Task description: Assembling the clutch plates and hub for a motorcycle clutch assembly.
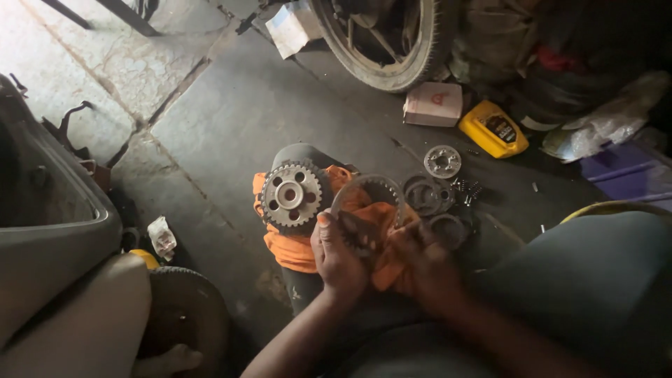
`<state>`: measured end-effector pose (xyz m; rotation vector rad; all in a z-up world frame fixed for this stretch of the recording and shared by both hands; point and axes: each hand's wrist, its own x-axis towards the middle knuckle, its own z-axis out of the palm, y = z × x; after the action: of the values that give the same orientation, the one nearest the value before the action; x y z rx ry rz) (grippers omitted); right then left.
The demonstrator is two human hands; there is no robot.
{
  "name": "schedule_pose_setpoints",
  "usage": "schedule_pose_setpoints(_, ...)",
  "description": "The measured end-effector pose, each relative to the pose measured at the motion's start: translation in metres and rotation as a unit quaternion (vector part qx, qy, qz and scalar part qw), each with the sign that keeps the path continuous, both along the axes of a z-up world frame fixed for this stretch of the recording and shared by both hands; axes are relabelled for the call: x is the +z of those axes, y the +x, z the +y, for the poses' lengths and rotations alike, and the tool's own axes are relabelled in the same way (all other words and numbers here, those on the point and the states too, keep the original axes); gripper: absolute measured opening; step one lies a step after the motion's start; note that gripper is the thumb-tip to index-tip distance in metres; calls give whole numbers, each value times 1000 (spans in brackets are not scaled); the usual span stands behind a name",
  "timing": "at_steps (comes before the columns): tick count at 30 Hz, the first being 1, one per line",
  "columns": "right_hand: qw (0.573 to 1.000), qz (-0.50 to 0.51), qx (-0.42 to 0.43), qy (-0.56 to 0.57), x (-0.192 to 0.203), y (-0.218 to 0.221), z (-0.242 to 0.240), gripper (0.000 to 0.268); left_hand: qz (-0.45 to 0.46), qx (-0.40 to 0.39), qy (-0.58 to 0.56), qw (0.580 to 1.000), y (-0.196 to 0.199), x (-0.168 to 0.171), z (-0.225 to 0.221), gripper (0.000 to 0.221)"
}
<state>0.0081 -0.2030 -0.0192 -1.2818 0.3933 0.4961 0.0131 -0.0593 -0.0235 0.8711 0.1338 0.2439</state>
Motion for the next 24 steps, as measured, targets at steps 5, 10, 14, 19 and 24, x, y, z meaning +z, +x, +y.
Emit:
schedule_pose_setpoints(5,998,-19,52,-15,-17,-1,6,23,62,-12,9,998,-4,-22,10,39)
schedule_pose_setpoints(10,988,-84,110,-65,-19,-22,9,23,-4,-92,192,977,-28,-7,28,56)
schedule_pose_setpoints(14,967,-245,73,6,3,-18,-5,23,-97,-100,443,886,-21,5,28,62)
schedule_pose_setpoints(19,936,-328,101,-77,-10,-18,-5,20,-100,-90,543,828,-31,1,33,61)
schedule_pose_setpoints(24,800,-515,281,-125,-22,-12,-10,23,-93,-30,205,974,-28,7,28,46)
